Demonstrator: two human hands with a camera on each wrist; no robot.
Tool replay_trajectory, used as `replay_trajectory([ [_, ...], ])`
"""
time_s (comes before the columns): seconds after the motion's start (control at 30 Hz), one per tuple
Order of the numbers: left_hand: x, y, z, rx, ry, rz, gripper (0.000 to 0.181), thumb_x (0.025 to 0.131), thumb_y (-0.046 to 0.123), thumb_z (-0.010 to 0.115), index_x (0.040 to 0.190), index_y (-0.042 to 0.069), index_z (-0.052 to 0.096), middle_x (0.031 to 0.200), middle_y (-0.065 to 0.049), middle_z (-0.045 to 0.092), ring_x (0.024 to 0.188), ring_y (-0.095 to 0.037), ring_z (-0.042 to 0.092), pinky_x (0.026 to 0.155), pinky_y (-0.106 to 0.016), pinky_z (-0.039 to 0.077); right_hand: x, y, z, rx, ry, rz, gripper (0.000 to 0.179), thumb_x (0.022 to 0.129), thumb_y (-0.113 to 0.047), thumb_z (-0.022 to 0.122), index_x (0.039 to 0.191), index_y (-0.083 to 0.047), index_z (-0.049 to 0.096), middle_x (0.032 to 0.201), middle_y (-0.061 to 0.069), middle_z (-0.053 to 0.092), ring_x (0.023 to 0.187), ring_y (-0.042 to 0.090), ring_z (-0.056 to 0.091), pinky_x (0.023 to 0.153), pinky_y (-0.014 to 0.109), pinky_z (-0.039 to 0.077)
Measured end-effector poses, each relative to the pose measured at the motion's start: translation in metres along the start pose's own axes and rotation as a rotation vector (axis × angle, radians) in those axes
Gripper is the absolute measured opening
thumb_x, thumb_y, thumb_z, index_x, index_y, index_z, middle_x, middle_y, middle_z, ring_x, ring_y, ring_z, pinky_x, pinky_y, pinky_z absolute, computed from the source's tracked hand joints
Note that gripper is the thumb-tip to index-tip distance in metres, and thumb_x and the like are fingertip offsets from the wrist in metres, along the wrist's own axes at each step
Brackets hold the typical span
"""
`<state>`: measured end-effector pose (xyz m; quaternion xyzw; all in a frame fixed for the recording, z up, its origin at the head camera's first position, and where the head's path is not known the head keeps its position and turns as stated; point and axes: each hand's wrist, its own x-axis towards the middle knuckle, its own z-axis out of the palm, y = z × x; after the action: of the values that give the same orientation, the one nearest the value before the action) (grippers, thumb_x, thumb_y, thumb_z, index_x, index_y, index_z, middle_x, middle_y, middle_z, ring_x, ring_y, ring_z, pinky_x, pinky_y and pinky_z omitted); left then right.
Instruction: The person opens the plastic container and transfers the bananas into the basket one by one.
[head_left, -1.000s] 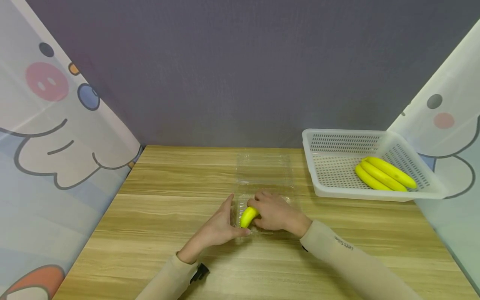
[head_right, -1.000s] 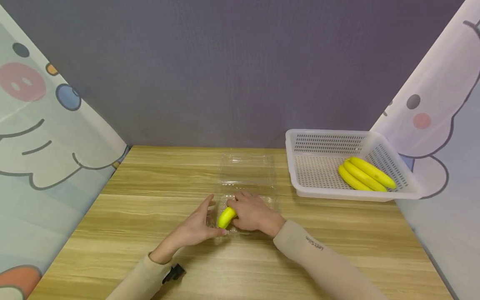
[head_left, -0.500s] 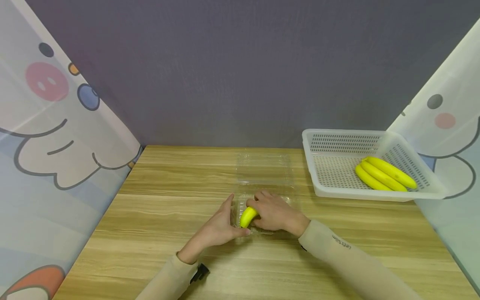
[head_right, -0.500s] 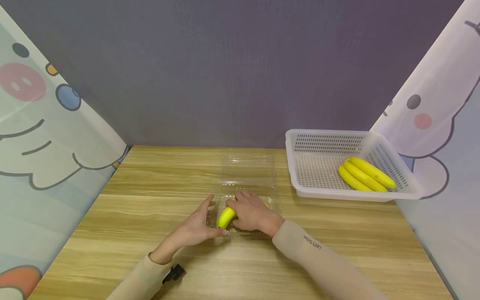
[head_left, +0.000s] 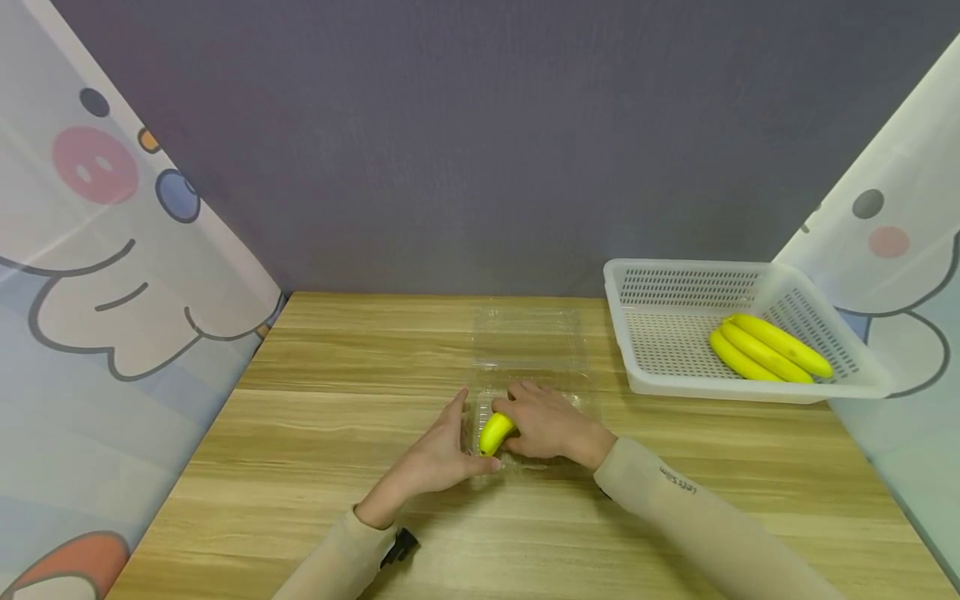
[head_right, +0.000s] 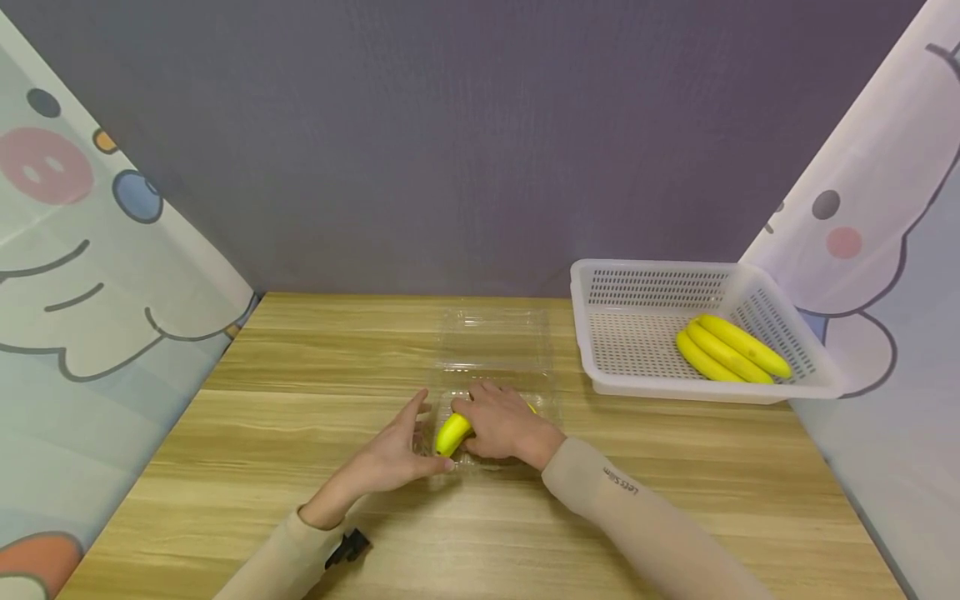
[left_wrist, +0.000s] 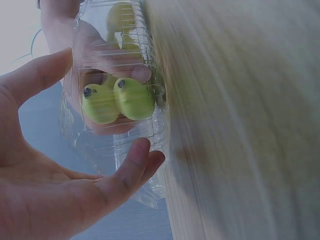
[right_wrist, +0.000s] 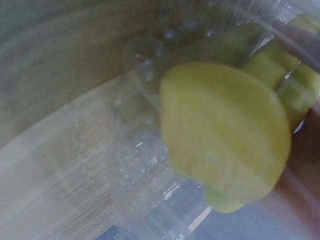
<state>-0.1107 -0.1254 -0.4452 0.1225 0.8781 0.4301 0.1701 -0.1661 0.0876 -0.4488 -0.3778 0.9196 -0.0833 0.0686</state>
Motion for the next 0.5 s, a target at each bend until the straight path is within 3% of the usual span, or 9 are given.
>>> replay_trajectory([
  [0.5, -0.0008, 0.0011, 0.0001, 0.009, 0.011, -0.018, 0.12, 0.082, 0.039, 0.085, 0.162, 0.002, 0.004, 0.162, -0.028, 0.022, 0.144, -0.046, 0.032, 0.111, -0.066, 0.033, -0.0009, 0.0071, 0.0034, -0.013, 0.05, -0.041, 0.033, 0.081, -0.028, 0.08, 0.108, -0.023, 0.06, 0.098, -0.004, 0.05, 0.084, 0.014, 0.046, 0.073, 0.035, 0.05],
])
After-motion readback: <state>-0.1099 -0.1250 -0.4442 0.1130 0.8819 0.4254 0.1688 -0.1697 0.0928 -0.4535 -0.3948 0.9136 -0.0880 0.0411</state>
